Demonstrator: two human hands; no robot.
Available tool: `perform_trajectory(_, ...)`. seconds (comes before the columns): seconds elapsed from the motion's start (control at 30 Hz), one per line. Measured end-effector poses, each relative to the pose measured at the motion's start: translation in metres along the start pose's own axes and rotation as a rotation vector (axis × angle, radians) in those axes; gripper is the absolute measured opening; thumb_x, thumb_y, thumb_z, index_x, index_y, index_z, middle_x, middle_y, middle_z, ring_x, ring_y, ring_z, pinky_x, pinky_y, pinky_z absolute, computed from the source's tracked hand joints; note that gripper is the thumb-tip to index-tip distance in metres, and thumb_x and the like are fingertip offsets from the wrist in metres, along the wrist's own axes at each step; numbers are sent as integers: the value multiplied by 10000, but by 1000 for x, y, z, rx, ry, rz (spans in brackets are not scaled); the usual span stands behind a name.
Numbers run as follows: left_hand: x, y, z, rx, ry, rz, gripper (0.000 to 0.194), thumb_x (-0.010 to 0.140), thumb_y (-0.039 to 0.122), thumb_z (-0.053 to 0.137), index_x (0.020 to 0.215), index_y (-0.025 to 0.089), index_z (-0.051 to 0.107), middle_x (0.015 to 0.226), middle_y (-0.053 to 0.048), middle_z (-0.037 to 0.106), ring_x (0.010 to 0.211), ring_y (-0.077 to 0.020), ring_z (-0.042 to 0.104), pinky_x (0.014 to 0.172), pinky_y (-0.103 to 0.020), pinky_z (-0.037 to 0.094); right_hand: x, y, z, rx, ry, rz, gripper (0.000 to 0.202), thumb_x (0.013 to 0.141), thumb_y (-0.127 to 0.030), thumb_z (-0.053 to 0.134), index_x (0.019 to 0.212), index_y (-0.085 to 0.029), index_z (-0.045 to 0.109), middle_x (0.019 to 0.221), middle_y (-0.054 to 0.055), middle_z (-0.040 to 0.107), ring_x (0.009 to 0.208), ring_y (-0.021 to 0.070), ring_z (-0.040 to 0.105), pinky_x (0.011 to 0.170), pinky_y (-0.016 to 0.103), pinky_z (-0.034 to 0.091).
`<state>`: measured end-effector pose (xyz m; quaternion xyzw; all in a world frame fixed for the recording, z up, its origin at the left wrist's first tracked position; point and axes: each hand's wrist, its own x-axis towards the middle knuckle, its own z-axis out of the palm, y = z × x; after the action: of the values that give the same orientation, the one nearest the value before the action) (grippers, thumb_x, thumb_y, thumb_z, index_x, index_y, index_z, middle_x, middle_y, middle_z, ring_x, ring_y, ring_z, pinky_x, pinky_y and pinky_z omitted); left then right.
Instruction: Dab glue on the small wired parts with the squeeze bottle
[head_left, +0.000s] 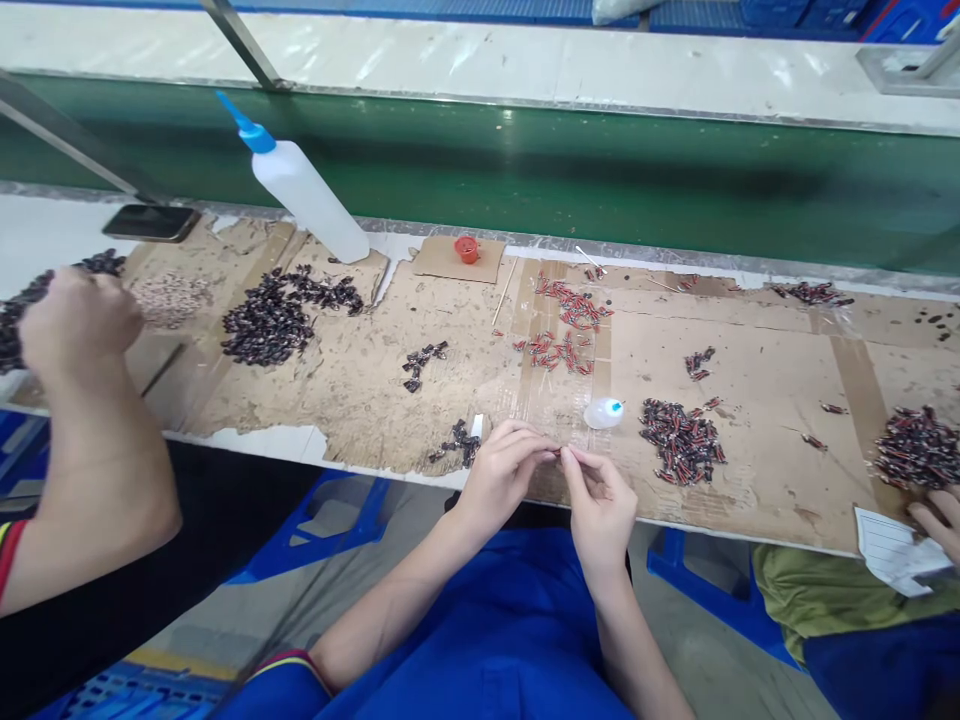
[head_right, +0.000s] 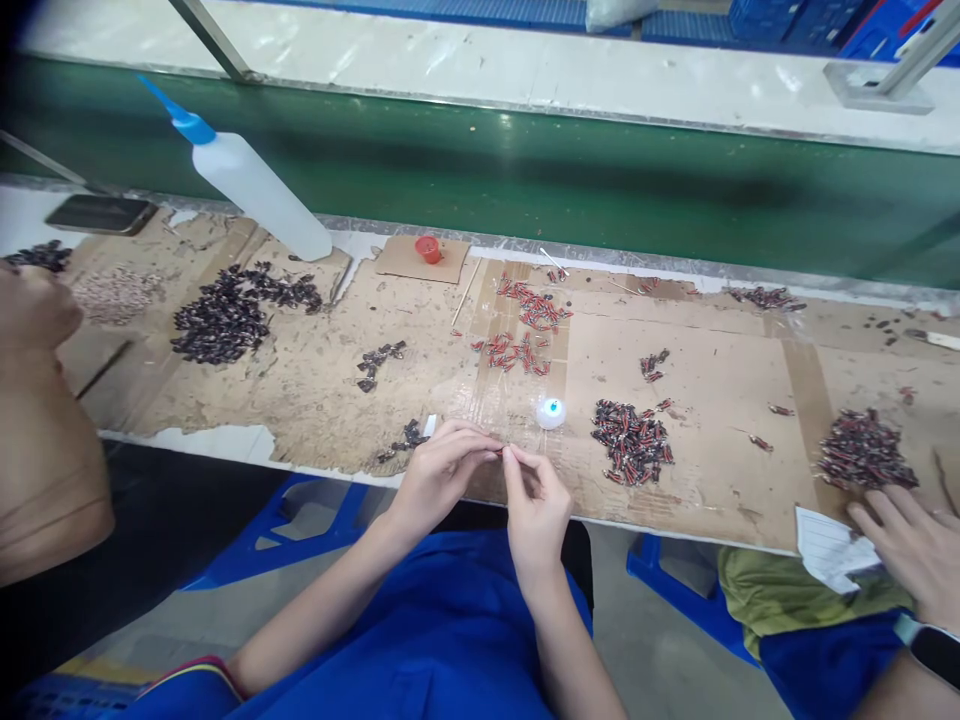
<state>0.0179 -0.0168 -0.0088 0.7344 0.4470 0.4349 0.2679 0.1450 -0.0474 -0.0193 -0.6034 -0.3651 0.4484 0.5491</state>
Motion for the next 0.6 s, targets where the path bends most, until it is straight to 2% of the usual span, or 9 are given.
perform_trajectory(0.13, 1, 3, -1, -84, -24, -64, 149, 910, 151, 565, 894, 196, 707, 802, -47, 735, 798, -174, 630, 727, -306, 553, -2, -1, -1, -35, 24, -68, 196, 790, -360, 695, 817, -167, 715, 798, 64, 756, 752, 200, 726, 721, 323, 608)
perform_trajectory(0.37, 0, 8, -2, -264, -69, -334, 114, 852, 201, 649, 912, 208, 746, 872, -55, 739, 870, -183, 663, 807, -317, 555, -1, 10, -8, -175, 34, -223, 151, 827, -308, 671, 849, -173, 733, 856, 76, 749, 804, 202, 713, 774, 345, 590)
perform_trajectory(0.6, 1, 13, 0, -338, -47, -450, 115, 817, 222, 663, 878, 204, 759, 864, -61, 732, 869, -188, 665, 832, -319, 540, -1, 11, -10, -191, 29, -316, 89, 826, -232, 677, 885, -195, 734, 867, 57, 748, 798, 189, 711, 763, 324, 589)
